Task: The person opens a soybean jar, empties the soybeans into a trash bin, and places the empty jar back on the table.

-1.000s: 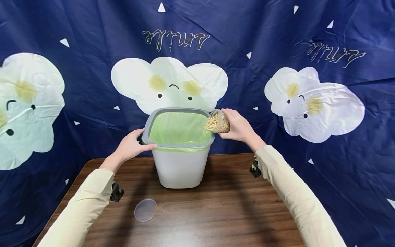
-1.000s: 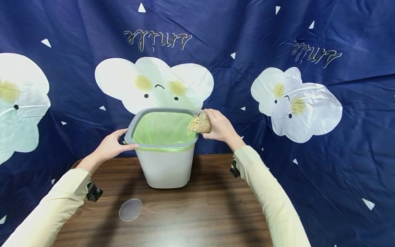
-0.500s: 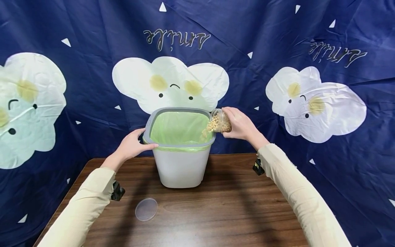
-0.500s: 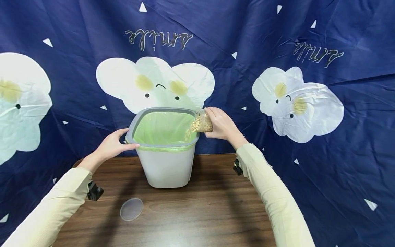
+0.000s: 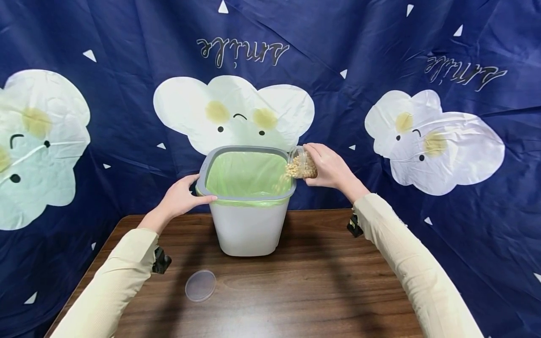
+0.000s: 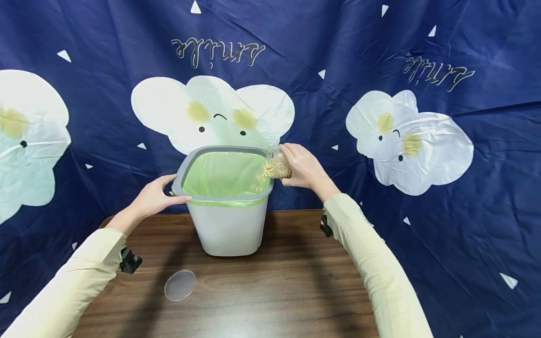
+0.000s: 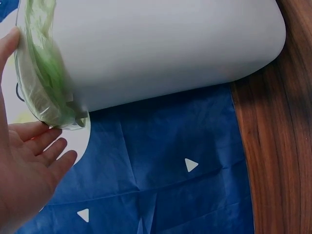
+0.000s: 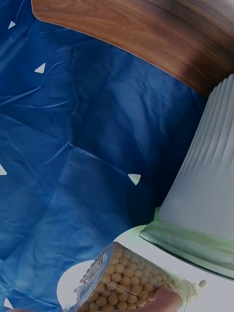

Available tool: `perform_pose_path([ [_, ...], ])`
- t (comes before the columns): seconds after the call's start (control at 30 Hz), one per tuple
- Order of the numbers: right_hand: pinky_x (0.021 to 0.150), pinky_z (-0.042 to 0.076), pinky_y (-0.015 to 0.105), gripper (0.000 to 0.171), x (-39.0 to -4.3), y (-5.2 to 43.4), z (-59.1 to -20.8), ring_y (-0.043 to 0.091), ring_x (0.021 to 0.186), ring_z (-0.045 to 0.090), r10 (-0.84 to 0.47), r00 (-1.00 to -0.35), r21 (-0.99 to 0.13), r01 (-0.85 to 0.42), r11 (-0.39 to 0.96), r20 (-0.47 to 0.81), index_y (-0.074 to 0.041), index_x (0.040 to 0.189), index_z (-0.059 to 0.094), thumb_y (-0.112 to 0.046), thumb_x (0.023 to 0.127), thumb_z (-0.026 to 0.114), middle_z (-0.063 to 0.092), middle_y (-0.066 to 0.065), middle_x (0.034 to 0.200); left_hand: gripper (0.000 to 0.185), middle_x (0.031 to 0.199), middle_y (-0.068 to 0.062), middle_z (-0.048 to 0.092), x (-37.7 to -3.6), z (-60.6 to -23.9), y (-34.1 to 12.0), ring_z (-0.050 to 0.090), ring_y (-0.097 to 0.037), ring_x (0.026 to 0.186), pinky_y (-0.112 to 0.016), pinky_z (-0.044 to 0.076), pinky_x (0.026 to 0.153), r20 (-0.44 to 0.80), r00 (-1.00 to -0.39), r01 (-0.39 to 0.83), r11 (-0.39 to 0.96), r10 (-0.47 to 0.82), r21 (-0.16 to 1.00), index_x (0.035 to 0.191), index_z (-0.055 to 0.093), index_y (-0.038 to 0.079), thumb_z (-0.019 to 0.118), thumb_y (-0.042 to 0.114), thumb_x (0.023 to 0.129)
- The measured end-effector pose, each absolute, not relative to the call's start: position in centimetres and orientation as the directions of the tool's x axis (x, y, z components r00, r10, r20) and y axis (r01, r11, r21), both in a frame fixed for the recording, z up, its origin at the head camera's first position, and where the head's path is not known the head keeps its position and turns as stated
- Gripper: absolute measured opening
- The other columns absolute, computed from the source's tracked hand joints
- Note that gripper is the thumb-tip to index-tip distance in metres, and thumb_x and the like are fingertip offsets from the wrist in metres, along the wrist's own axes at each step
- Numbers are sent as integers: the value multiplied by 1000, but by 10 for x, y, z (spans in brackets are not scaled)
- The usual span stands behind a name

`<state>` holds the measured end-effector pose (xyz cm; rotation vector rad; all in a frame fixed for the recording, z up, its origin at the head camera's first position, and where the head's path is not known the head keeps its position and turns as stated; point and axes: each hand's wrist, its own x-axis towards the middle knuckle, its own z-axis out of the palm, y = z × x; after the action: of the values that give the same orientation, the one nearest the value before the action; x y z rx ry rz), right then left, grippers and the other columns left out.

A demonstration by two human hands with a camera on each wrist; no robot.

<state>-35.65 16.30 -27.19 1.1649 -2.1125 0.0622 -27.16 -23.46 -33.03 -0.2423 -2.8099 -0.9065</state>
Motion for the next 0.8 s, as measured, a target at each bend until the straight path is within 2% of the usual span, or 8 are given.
perform_pose_path([
  [0.47,97,38,42,84,-354,159,-266,34,111,48,-740,-358,318,-734,600,569,8,123,46,-33,56,76,52,22,119,99,138,-24,36,-272,-331,-235,32,-40,127,-55,29,100,218,-971,208,800,99,562,138,32,-3,67,59,70],
  [0.8,97,39,41,84,-356,156,-263,34,111,49,-756,-336,356,-727,587,562,7,122,47,-35,56,76,52,22,118,98,139,-23,35,-272,-331,-236,31,-39,127,-54,28,100,218,-971,205,800,95,565,138,32,-3,67,58,70],
])
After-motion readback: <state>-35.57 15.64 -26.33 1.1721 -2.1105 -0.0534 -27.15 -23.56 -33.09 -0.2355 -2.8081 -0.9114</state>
